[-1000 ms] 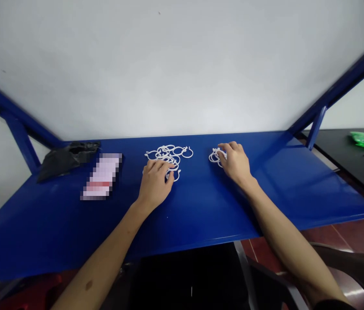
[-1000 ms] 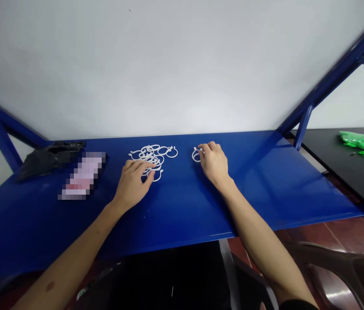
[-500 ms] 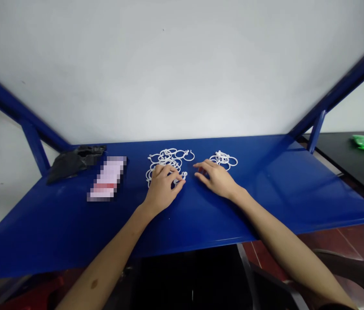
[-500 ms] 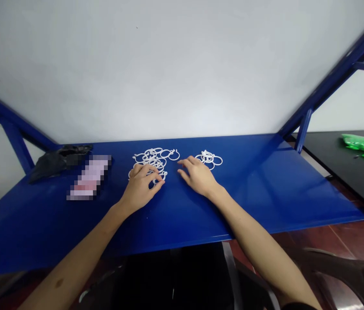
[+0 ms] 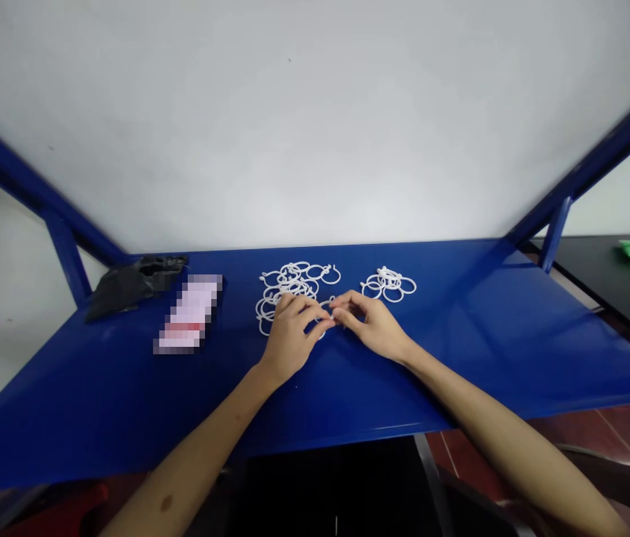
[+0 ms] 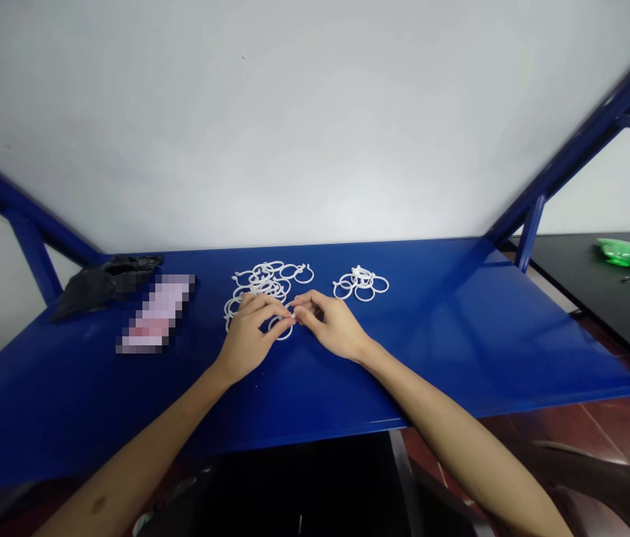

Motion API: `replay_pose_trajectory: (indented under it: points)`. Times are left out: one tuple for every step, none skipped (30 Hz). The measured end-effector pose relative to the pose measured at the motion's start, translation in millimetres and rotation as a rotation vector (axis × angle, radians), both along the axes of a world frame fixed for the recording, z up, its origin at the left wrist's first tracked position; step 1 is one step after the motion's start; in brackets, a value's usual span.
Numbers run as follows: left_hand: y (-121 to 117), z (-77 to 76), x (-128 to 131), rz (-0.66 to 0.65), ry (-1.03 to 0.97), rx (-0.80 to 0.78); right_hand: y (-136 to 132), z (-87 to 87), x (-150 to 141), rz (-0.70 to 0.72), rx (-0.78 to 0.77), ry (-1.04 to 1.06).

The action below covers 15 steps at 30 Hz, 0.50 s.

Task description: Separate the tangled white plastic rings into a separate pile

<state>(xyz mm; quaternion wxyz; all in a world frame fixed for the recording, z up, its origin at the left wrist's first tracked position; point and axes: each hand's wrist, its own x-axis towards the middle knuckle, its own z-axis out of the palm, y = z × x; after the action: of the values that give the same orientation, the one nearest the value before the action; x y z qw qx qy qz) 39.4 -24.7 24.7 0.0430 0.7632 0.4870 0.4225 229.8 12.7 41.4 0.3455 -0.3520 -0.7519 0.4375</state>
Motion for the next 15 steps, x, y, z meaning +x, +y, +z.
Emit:
replay_pose_trajectory:
  points:
    - [-0.2,-1.1,0.8,-0.002,0.029,0.035,1.0,-2.1,-0.3,-0.012,-0.014,0.010]
    - [-0.4,-2.5,1.5,-0.004,0.057,0.066,2.1,-4.3,-0.3,-0.026,-0.025,0.018]
    - [-0.4,-4.1,2.1,-0.007,0.082,0.089,3.4,-6.3,-0.2,-0.039,-0.033,0.024]
    - [-0.2,-5.8,2.4,-0.012,0.102,0.103,4.6,-8.0,0.2,-0.053,-0.035,0.026]
    - [0.1,-7.3,2.4,-0.013,0.115,0.104,5.7,-9.0,0.8,-0.068,-0.026,0.024]
    - [0.5,-8.5,2.1,-0.006,0.119,0.097,6.5,-9.3,1.5,-0.084,-0.006,0.014]
    - [1.0,-9.4,1.7,0.010,0.116,0.085,7.1,-9.0,2.4,-0.099,0.024,-0.003]
    - [1.7,-9.8,1.0,0.037,0.108,0.071,7.4,-8.1,3.2,-0.108,0.059,-0.021]
    - [2.4,-9.8,0.2,0.071,0.097,0.057,7.4,-6.9,3.9,-0.113,0.096,-0.038]
    - [3.2,-9.5,-0.6,0.107,0.084,0.046,7.1,-5.6,4.5,-0.110,0.127,-0.050]
    - [4.0,-8.9,-1.3,0.137,0.073,0.036,6.8,-4.5,5.0,-0.101,0.148,-0.054]
    - [4.8,-8.3,-1.8,0.154,0.063,0.027,6.4,-3.5,5.3,-0.085,0.160,-0.053]
    - [5.5,-7.8,-2.1,0.157,0.053,0.016,6.1,-2.9,5.5,-0.065,0.167,-0.052]
    - [6.2,-7.4,-2.1,0.145,0.040,0.000,5.8,-2.6,5.7,-0.044,0.171,-0.055]
    - [6.7,-7.2,-2.0,0.124,0.024,-0.019,5.6,-2.7,5.8,-0.023,0.177,-0.062]
